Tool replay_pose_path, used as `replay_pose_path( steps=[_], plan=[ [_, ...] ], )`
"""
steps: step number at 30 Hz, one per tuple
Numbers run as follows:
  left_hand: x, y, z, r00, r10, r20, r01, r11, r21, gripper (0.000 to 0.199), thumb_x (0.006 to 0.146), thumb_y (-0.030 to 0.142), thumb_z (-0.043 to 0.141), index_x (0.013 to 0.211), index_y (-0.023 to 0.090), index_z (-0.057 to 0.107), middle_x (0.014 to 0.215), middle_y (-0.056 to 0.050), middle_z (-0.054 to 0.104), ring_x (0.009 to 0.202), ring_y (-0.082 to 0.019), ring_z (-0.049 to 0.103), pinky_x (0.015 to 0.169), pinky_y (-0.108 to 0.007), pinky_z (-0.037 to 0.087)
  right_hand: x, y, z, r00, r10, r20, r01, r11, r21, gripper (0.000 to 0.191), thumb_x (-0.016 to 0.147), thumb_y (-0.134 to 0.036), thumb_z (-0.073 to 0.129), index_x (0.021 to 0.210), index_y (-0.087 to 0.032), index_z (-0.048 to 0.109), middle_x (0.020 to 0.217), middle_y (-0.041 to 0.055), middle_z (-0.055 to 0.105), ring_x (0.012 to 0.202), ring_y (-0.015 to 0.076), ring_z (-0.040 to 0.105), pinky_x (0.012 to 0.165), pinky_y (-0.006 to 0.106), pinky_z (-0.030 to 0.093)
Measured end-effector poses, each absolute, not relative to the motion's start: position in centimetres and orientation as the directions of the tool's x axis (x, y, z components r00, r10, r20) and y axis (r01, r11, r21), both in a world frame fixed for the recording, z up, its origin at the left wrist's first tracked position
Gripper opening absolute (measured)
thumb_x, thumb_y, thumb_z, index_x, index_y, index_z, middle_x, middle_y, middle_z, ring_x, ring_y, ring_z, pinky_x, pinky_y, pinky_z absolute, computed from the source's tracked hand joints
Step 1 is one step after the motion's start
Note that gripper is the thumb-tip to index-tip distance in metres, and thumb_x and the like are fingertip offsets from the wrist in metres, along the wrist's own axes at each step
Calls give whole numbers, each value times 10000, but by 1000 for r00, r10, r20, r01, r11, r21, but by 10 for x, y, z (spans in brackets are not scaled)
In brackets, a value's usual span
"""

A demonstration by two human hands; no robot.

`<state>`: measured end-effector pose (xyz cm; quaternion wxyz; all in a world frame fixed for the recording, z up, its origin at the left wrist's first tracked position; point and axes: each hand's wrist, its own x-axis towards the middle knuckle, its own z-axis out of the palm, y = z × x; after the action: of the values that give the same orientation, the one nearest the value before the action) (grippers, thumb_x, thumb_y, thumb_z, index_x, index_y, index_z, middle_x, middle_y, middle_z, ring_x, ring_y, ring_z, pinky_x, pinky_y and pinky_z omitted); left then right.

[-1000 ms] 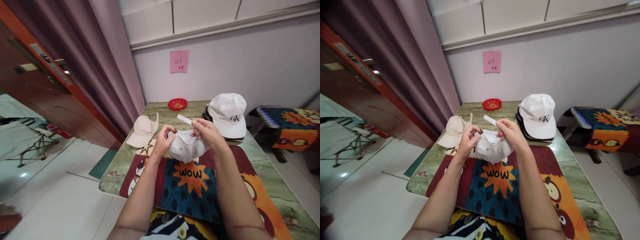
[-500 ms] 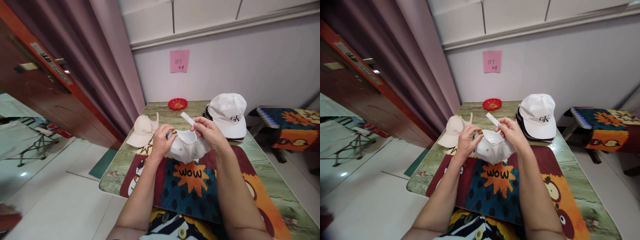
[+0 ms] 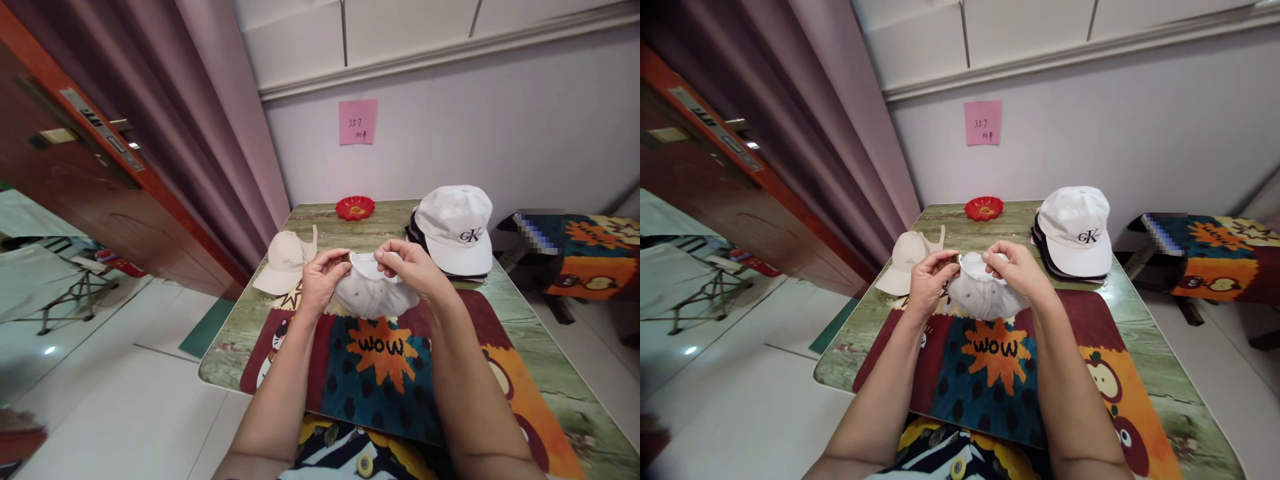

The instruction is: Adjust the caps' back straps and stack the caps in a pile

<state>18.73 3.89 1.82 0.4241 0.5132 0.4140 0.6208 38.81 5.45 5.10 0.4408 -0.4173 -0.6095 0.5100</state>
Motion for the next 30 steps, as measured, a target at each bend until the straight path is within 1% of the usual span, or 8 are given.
replay_pose_path(
  steps=[3, 6, 12, 19, 21, 24, 27, 30],
  plan=[
    [188, 40, 13, -128, 959, 251, -189, -272, 943, 302, 664, 252, 869, 945, 186, 779, 806, -7, 718, 624, -82, 603, 654, -218, 518, 383, 53, 50, -280, 954, 110, 14, 119, -993, 351, 814, -514, 680, 746, -180, 592, 687, 21, 651, 575, 104, 531, 560, 227, 426],
    [188, 42, 6, -143, 959, 244, -205, -270, 941, 314, 641, 250, 886, 933, 186, 790, 837, -15, 726, 646, -84, 607, 655, -214, 516, 376, 55, 46, -254, 961, 112, 33, 124, -992, 321, 846, -487, 649, 756, -184, 592, 709, 34, 676, 601, 117, 578, 590, 235, 458],
    [187, 47, -4, -155, 948, 279, -172, -304, 937, 317, 640, 257, 898, 938, 205, 802, 872, -16, 715, 693, -95, 615, 670, -216, 516, 371, 57, 40, -214, 963, 161, 155, 197, -968, 281, 883, -440, 611, 750, -192, 602, 726, 47, 712, 622, 142, 629, 610, 250, 477],
    [186, 49, -6, -133, 935, 329, -110, -343, 933, 302, 670, 278, 888, 951, 212, 797, 964, -41, 727, 863, -148, 669, 784, -254, 538, 372, 56, 40, -219, 957, 188, 194, 232, -953, 289, 877, -449, 605, 735, -198, 603, 704, 47, 714, 612, 148, 627, 592, 247, 470],
    [184, 48, -2, -126, 927, 354, -53, -362, 931, 296, 687, 290, 878, 959, 207, 794, 970, -48, 728, 867, -154, 672, 789, -260, 538, 373, 55, 40, -225, 957, 185, 199, 231, -952, 292, 873, -456, 604, 737, -197, 606, 707, 49, 714, 618, 150, 629, 594, 246, 471],
    [180, 44, 10, -79, 906, 416, 114, -407, 906, 265, 718, 303, 856, 953, 198, 795, 941, -55, 724, 821, -152, 663, 744, -254, 528, 375, 54, 41, -239, 954, 183, 209, 235, -949, 290, 866, -457, 607, 743, -195, 615, 692, 45, 708, 620, 151, 625, 594, 244, 467],
    [176, 39, 25, 12, 877, 480, 284, -463, 840, 221, 758, 293, 823, 955, 199, 793, 897, -50, 713, 763, -144, 644, 695, -251, 516, 378, 55, 41, -259, 948, 183, 215, 241, -946, 277, 861, -444, 621, 739, -196, 619, 680, 46, 704, 615, 153, 616, 589, 245, 457],
    [173, 35, 37, 91, 847, 524, 392, -514, 763, 184, 801, 262, 782, 978, 211, 783, 883, -43, 711, 749, -145, 639, 707, -265, 524, 380, 56, 41, -283, 945, 166, 219, 233, -947, 265, 861, -429, 631, 735, -196, 625, 683, 45, 704, 602, 149, 599, 594, 251, 457]
  ],
)
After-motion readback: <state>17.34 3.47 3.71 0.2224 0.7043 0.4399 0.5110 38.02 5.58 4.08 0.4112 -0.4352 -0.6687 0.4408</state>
